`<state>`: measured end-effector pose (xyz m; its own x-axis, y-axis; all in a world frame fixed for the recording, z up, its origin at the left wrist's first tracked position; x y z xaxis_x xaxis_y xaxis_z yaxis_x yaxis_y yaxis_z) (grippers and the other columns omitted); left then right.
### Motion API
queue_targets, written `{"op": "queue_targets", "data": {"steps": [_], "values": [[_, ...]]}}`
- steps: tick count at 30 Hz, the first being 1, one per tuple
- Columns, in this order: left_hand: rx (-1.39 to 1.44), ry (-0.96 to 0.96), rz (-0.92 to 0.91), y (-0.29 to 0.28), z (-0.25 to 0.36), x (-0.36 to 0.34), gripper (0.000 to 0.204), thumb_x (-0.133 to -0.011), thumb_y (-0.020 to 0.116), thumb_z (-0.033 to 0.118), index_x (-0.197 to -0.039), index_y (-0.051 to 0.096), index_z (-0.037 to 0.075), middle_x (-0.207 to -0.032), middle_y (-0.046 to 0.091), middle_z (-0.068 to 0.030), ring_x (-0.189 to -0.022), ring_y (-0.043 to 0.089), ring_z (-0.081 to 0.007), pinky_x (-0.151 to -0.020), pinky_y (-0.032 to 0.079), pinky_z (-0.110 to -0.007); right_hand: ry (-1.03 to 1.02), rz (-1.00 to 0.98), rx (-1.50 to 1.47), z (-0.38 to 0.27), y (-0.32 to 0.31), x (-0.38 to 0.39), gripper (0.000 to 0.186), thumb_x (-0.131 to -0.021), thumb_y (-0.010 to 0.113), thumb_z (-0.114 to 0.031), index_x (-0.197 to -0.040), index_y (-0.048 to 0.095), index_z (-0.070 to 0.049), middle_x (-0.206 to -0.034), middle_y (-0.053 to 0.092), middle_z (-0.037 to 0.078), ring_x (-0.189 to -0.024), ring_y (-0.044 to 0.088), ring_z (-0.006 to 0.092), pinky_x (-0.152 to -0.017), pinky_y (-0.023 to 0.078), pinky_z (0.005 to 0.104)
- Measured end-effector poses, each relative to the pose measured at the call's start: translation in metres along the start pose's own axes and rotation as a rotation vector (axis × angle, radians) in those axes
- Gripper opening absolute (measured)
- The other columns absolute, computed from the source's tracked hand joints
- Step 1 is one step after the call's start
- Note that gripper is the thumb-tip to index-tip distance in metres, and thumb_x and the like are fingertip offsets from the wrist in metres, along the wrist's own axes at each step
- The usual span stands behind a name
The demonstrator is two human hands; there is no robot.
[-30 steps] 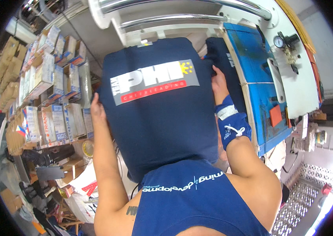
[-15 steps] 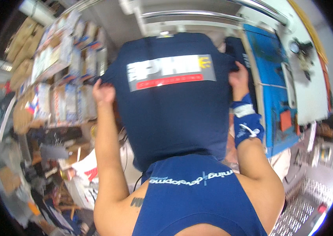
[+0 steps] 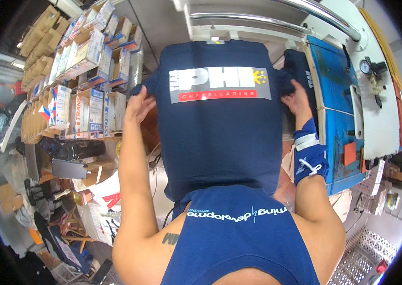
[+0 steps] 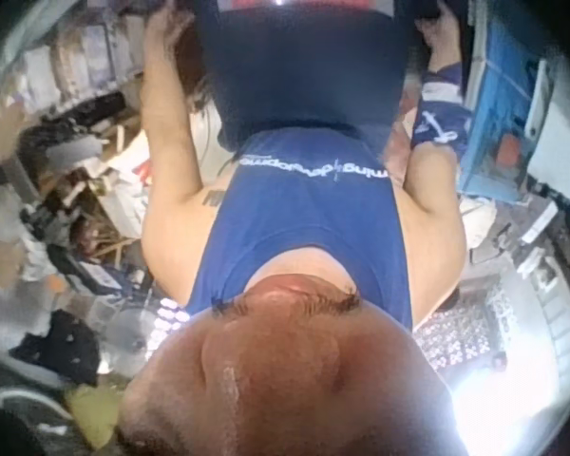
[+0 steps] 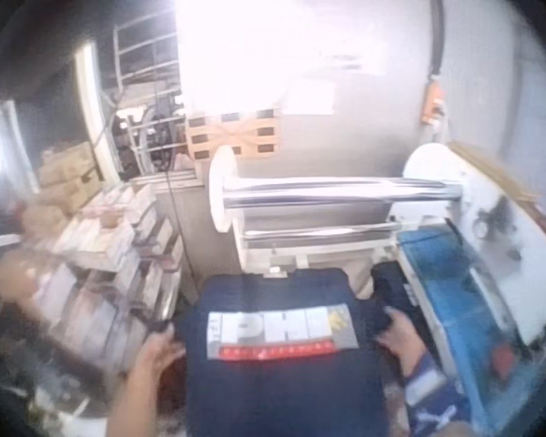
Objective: The person places navy blue t-shirts onto a heat press, aligns printed transfer sheets on the shirts, closes the press, then opens it and removes the finished shirts. The process is repeated for multiple shirts.
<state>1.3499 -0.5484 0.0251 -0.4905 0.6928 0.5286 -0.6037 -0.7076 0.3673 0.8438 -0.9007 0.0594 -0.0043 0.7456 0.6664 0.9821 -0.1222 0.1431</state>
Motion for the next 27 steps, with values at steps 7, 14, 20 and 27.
{"op": "queue_targets", "data": {"steps": [7, 14, 20, 27], "values": [[-0.599, -0.336, 0.388, -0.091, -0.137, 0.082, 0.066, -0.107, 0.041, 0.064, -0.120, 0.066, 0.005, -0.099, 0.071, -0.0089, -0.082, 0.067, -0.0220, -0.076, 0.054, -0.040, -1.414, 0.085, 0.986, -0.020, -0.088, 0.197, 0.017, -0.097, 0.070, -0.010, -0.111, 0.078, -0.006, -0.114, 0.077, 0.013, -0.105, 0.073, 0.0260, -0.097, 0.055, 0.0376], [-0.617, -0.468, -0.128, -0.186, -0.379, 0.232, 0.042, -0.097, 0.069, 0.041, -0.122, 0.069, 0.007, -0.111, 0.073, -0.0109, -0.091, 0.070, -0.0220, -0.074, 0.057, -0.038, -1.061, 0.930, 1.342, -0.132, -0.277, 0.253, 0.058, -0.105, 0.054, -0.052, -0.122, 0.071, 0.000, -0.122, 0.071, 0.024, -0.113, 0.065, 0.0428, -0.099, 0.051, 0.0479], [-0.769, -0.743, 0.105, -0.193, -0.447, 0.308, 0.044, -0.103, 0.057, 0.050, -0.115, 0.068, 0.010, -0.095, 0.069, -0.0059, -0.072, 0.063, -0.0216, -0.062, 0.052, -0.042, -0.887, 0.821, 1.567, -0.136, -0.292, 0.238, 0.079, -0.094, 0.061, -0.065, -0.124, 0.067, 0.008, -0.124, 0.068, 0.032, -0.121, 0.059, 0.0497, -0.105, 0.045, 0.0547], [-0.608, -0.461, 0.115, -0.143, -0.449, 0.304, 0.041, -0.104, 0.056, 0.043, -0.120, 0.066, 0.007, -0.099, 0.071, -0.0071, -0.072, 0.065, -0.0197, -0.061, 0.051, -0.036, -0.939, 0.732, 1.600, -0.112, -0.256, 0.274, 0.081, -0.089, 0.068, -0.065, -0.112, 0.068, 0.012, -0.116, 0.069, 0.035, -0.120, 0.060, 0.0496, -0.105, 0.047, 0.0540]]}}
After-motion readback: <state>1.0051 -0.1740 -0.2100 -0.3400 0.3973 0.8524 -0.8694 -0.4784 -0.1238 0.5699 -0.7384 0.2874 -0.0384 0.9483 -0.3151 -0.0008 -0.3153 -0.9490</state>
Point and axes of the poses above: each hand's wrist, its own x-axis away from the middle knuckle, its own y-axis out of the palm, z = x × y, the point moved 2 cm from there along -x, towards the middle knuckle
